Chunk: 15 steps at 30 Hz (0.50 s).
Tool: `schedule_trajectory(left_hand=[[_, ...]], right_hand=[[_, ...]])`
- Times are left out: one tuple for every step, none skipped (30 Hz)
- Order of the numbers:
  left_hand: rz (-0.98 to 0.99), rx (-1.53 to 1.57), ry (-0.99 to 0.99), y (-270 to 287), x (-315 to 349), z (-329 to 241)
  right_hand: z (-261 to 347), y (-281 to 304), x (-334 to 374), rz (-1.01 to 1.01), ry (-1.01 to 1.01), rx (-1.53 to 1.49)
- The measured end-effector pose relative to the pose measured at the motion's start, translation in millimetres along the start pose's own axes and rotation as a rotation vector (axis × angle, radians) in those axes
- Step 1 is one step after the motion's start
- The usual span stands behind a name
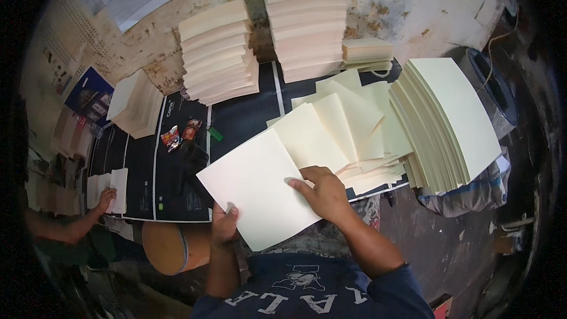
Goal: The person sorts through a stack of paper by bending the stack to fan out the pages and then moving individual sheets into a new pile.
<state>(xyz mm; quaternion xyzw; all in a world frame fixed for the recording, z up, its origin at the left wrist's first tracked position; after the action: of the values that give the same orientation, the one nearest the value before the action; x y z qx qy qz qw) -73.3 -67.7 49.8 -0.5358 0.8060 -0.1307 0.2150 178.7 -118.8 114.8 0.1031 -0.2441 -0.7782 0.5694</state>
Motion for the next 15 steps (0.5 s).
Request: schedule_trajectory(left_hand=[[-0.013, -0.018, -0.021, 2, 1, 1], [-0.049, -0.02, -0.012, 6, 3, -1], [-0.085, -0.022, -0.003, 11, 4, -5], [-0.111, -0.019, 0.013, 14, 4, -7], [-0.125, 0.007, 0.011, 16, 4, -11], [-0.138, 0.033, 0.009, 19, 4, -16], [-0.142, 0.058, 0.017, 21, 3, -19], [-0.138, 0.074, 0.021, 22, 3, -20], [-0.14, 0.091, 0.011, 22, 3, -22], [-0.157, 0.106, -0.004, 24, 7, -23], [-0.155, 0.108, 0.0, 23, 5, -19], [-0.151, 0.11, 0.006, 21, 3, -13], [-0.153, 0.11, 0.004, 20, 2, -8], [-0.139, 0.097, -0.002, 19, 2, -5], [-0.125, 0.084, -0.006, 18, 1, -2]], right_hand=[[-4, 0, -1, -0.023, -0.034, -0.03], [-8, 1, -4, -0.046, -0.069, -0.061], [-11, 7, -10, -0.07, -0.02, -0.059], [-18, 11, -12, -0.091, -0.098, -0.091], [-23, 21, -19, -0.16, -0.134, 0.017], [-27, 33, -29, -0.228, -0.169, 0.124], [-41, 44, -40, -0.257, -0.173, 0.202], [-55, 50, -50, -0.287, -0.172, 0.283], [-70, 46, -55, -0.396, -0.118, 0.181], [-61, 39, -55, -0.386, -0.007, 0.193], [-52, 30, -53, -0.391, 0.085, 0.204], [-47, 25, -50, -0.396, 0.176, 0.215], [-45, 19, -48, -0.216, 0.169, 0.192], [-30, 12, -42, -0.029, 0.119, 0.101], [-12, 3, -32, 0.043, 0.059, 0.114]])
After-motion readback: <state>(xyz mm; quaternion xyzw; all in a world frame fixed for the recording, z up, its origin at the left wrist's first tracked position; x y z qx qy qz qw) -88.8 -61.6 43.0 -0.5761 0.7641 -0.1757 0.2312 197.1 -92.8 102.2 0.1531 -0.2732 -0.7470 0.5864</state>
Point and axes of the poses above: each hand's wrist, its own x-axis away from the middle knuckle, its own y-axis out of the back of the hand, z = x × y, the point moved 3 cm from there along -x, towards the middle knuckle, and after that the axes turned 7 degrees about -y, right-handed, at the moved point
